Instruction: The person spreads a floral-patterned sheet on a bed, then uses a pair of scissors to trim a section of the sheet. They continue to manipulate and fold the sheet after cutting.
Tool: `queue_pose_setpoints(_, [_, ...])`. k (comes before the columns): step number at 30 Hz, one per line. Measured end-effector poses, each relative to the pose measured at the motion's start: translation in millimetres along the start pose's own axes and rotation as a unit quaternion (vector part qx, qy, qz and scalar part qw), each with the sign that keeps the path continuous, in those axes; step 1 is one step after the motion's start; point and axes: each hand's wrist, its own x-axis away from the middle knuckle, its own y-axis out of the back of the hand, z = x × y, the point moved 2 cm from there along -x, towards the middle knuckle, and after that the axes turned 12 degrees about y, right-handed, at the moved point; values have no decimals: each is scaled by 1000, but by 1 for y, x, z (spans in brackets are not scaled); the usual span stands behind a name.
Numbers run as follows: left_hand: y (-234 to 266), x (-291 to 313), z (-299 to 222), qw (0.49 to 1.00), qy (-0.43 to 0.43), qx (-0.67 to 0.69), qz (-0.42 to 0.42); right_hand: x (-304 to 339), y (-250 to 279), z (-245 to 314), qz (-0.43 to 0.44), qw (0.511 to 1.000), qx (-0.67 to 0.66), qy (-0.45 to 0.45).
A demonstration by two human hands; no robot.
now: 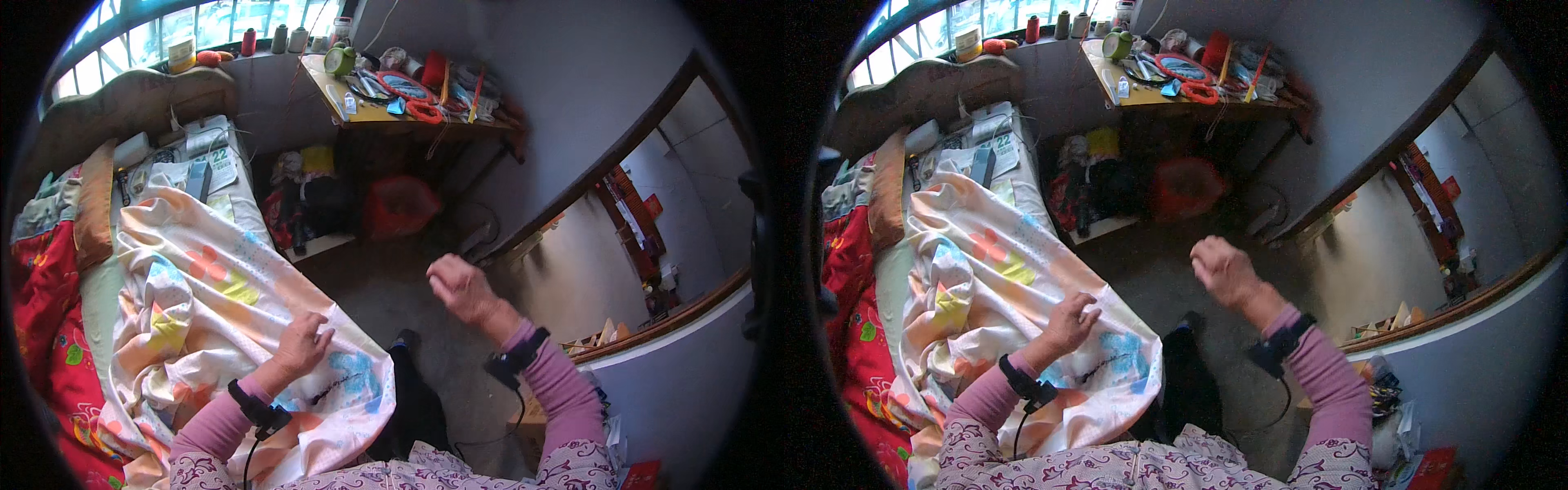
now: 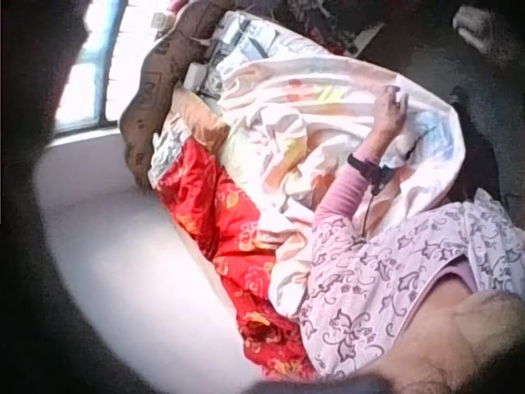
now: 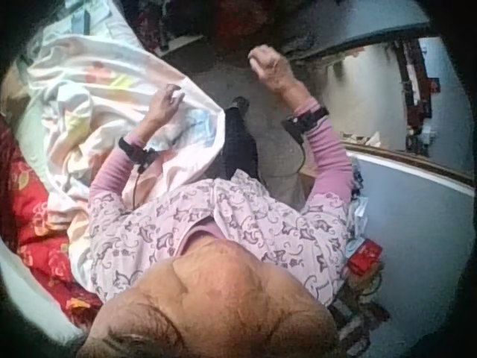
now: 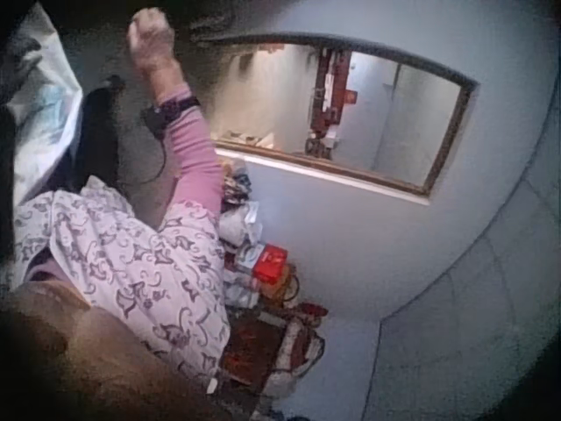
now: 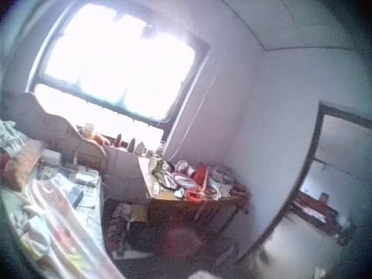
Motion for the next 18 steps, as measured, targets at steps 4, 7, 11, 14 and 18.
queue_pose_setpoints(4, [15, -41, 13, 993, -55, 14, -99, -57, 19, -66, -44, 994, 96, 24])
queue_pose_setpoints(7, [24, -80, 26, 991, -47, 4, -128, -95, 29, -108, -87, 990, 108, -11])
queue_pose_setpoints(11, [28, -134, 46, 985, -26, 36, -169, -153, 42, -162, -126, 982, 137, -35])
queue_pose_setpoints(14, [25, -152, 62, 980, -8, 58, -190, -196, 54, -209, -133, 975, 171, -51])
queue_pose_setpoints(18, [20, -146, 72, 976, -68, -42, -203, -239, 72, -273, -143, 957, 252, -26])
